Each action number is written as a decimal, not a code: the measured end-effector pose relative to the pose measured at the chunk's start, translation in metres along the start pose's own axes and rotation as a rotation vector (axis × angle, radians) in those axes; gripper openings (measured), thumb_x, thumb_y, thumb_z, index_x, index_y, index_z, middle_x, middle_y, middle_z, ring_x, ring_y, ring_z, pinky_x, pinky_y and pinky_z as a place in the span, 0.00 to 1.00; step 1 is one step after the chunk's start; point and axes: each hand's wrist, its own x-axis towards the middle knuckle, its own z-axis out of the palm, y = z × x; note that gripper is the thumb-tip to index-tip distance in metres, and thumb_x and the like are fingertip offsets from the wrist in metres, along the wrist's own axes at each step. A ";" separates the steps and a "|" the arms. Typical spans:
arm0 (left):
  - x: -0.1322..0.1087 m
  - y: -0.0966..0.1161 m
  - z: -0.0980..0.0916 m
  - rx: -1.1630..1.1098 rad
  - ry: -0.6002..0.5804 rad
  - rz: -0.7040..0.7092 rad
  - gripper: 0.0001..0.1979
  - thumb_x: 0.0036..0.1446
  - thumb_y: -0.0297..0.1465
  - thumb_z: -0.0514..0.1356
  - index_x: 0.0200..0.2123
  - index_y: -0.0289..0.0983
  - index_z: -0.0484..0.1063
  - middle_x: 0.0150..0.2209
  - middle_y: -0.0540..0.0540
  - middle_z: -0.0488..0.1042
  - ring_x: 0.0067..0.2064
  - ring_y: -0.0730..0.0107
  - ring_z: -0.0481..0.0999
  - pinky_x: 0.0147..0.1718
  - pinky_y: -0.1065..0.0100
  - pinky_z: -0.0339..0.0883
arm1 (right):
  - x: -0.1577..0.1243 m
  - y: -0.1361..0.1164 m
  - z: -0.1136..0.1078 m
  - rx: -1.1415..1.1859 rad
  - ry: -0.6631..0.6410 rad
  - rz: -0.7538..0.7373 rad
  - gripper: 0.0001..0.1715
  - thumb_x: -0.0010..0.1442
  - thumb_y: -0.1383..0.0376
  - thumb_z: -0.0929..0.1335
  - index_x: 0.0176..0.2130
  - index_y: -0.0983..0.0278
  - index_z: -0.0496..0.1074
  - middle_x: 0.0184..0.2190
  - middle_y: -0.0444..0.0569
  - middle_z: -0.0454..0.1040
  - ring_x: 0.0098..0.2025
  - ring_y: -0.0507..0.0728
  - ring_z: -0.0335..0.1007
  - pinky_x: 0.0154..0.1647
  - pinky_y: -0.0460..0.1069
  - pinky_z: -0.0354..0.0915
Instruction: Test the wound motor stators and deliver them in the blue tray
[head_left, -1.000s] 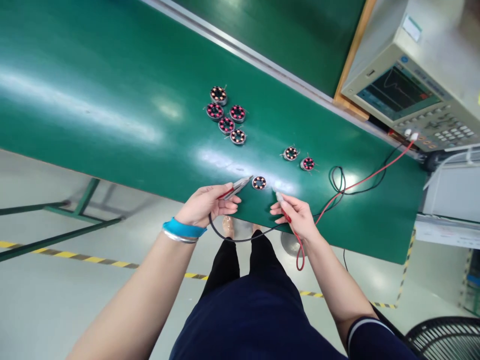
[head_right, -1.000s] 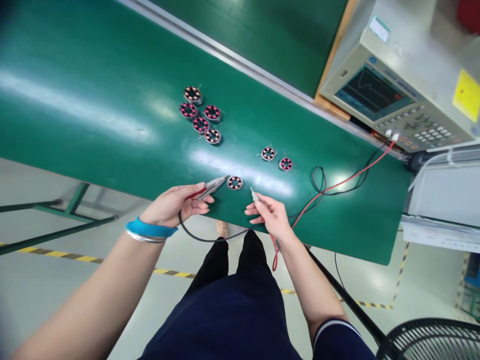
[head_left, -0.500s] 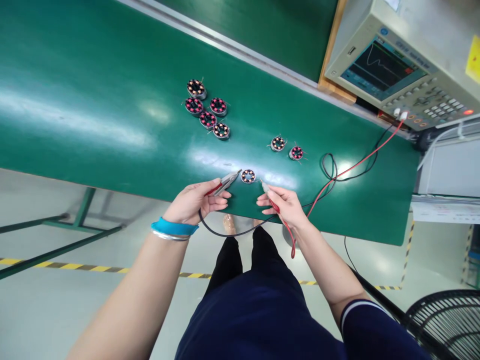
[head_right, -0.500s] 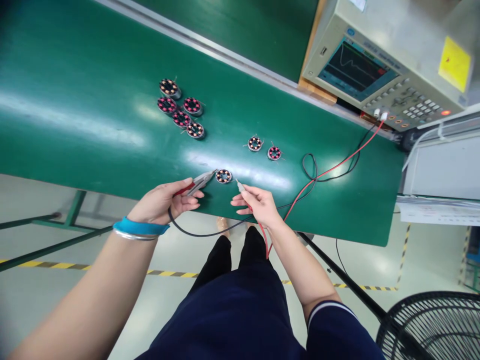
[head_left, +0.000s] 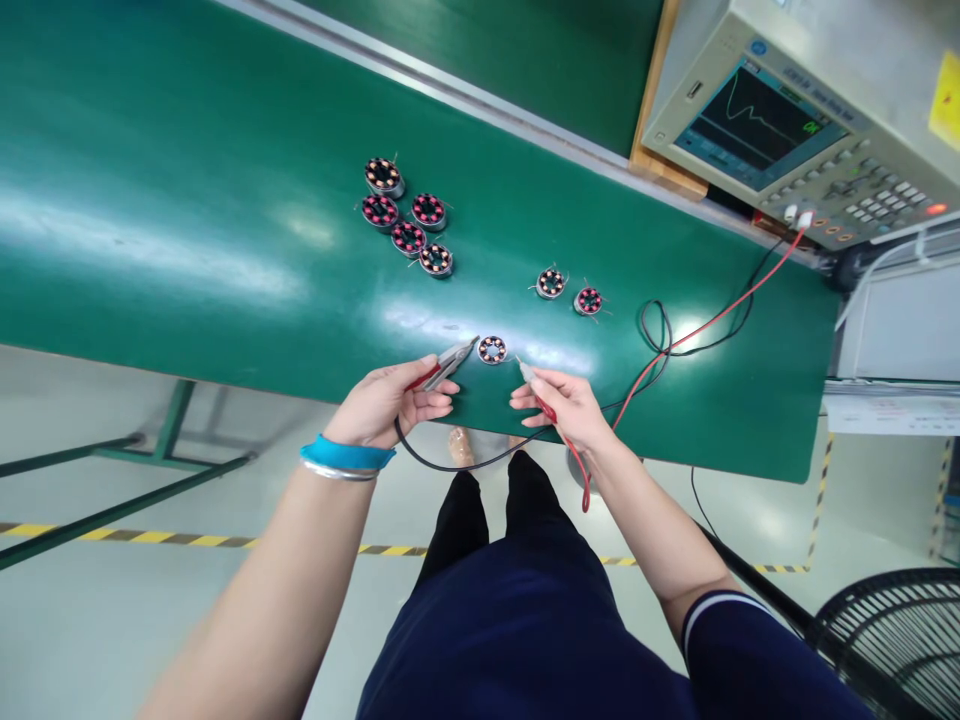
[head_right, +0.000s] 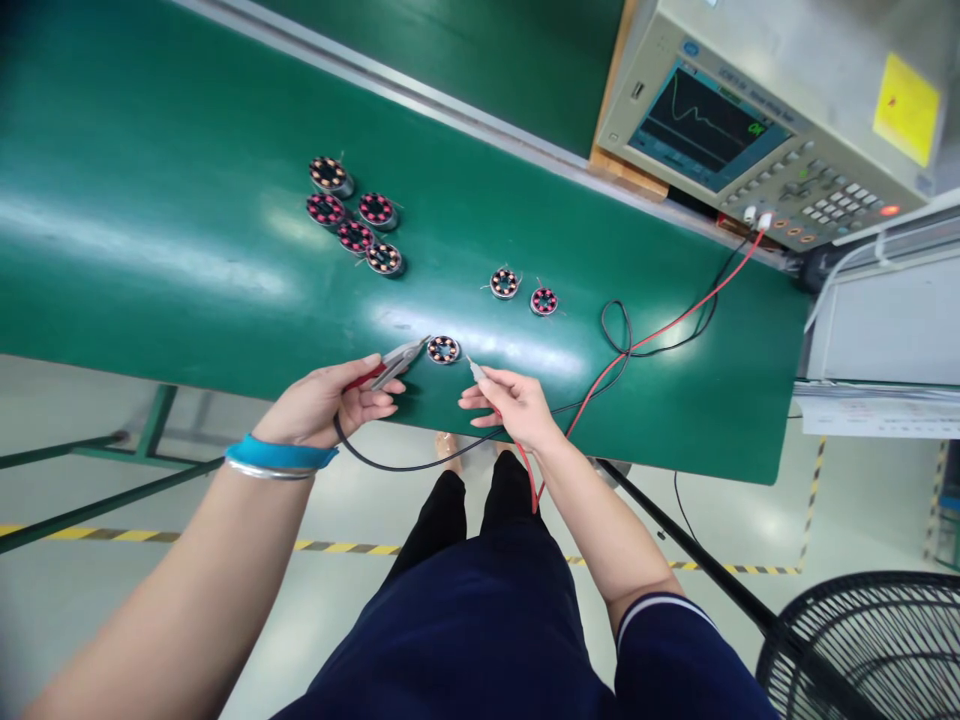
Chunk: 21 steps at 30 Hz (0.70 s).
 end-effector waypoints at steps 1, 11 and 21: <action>0.000 0.000 -0.001 0.002 -0.004 0.002 0.09 0.59 0.26 0.56 0.34 0.25 0.73 0.27 0.38 0.77 0.20 0.70 0.74 0.24 0.71 0.75 | 0.000 0.000 0.000 0.004 -0.001 0.000 0.24 0.51 0.52 0.72 0.45 0.61 0.73 0.33 0.46 0.78 0.36 0.54 0.78 0.26 0.45 0.75; -0.002 -0.001 0.000 0.007 -0.002 0.009 0.09 0.60 0.26 0.54 0.34 0.25 0.73 0.27 0.39 0.77 0.21 0.71 0.74 0.24 0.71 0.76 | -0.001 -0.001 0.002 0.023 -0.011 0.008 0.23 0.50 0.53 0.73 0.44 0.60 0.73 0.33 0.45 0.78 0.36 0.54 0.77 0.26 0.44 0.75; 0.000 -0.001 0.000 0.007 0.000 0.018 0.09 0.60 0.26 0.55 0.34 0.25 0.73 0.27 0.39 0.77 0.20 0.70 0.74 0.23 0.71 0.75 | 0.013 -0.008 -0.008 -0.349 0.037 -0.273 0.31 0.56 0.51 0.68 0.54 0.64 0.68 0.36 0.50 0.78 0.37 0.56 0.77 0.33 0.49 0.75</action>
